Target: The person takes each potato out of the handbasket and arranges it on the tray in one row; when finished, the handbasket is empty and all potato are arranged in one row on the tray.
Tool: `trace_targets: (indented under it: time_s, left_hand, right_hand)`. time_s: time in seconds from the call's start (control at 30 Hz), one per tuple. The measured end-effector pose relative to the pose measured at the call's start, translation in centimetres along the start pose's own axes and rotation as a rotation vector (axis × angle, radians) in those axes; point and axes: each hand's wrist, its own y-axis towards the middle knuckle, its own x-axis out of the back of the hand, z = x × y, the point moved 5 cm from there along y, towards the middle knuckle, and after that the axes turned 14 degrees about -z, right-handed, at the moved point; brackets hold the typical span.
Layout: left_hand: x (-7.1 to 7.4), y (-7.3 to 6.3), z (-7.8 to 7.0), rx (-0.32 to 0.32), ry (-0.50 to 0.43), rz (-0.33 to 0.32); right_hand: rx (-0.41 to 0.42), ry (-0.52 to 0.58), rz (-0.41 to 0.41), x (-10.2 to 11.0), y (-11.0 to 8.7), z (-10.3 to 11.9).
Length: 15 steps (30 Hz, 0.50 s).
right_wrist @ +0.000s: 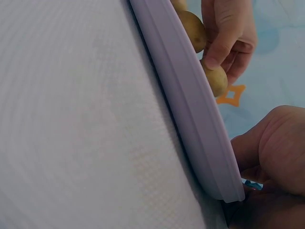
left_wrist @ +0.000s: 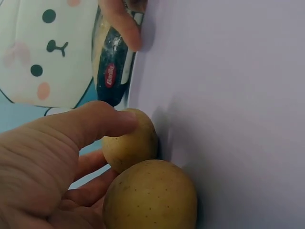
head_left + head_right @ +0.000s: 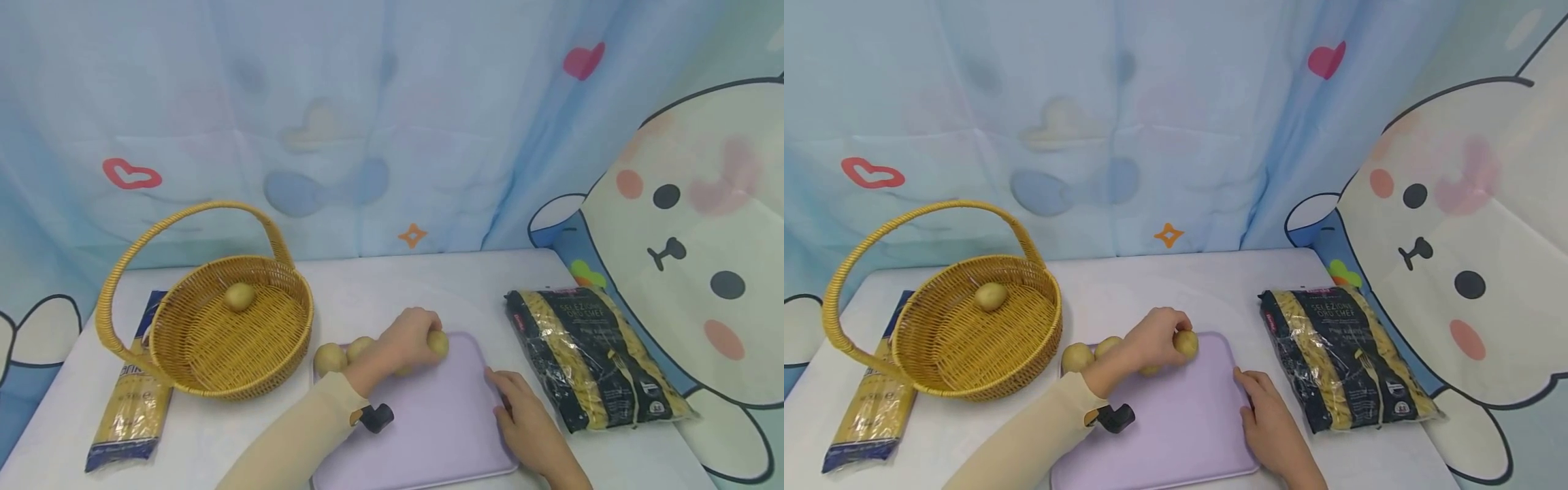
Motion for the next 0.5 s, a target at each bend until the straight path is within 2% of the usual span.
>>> trace_targets:
  time_s: [0.2,0.33,0.43,0.5]
  left_hand:
    - [0.6,-0.4,0.0,0.007,0.061,0.0]
    - [0.8,-0.7,0.1,0.003,0.062,0.0]
    - [1.3,-1.0,0.1,-0.004,0.018,-0.042]
    - [2.2,-1.2,-0.1,-0.012,-0.025,-0.095]
  right_hand:
    - [0.003,0.006,0.004,0.0,0.3,0.1]
    - [0.0,0.002,0.004,0.0,0.4,0.1]
    - [0.0,0.005,0.004,0.1,0.3,0.0]
    - [-0.002,0.002,0.008,0.0,0.2,0.0]
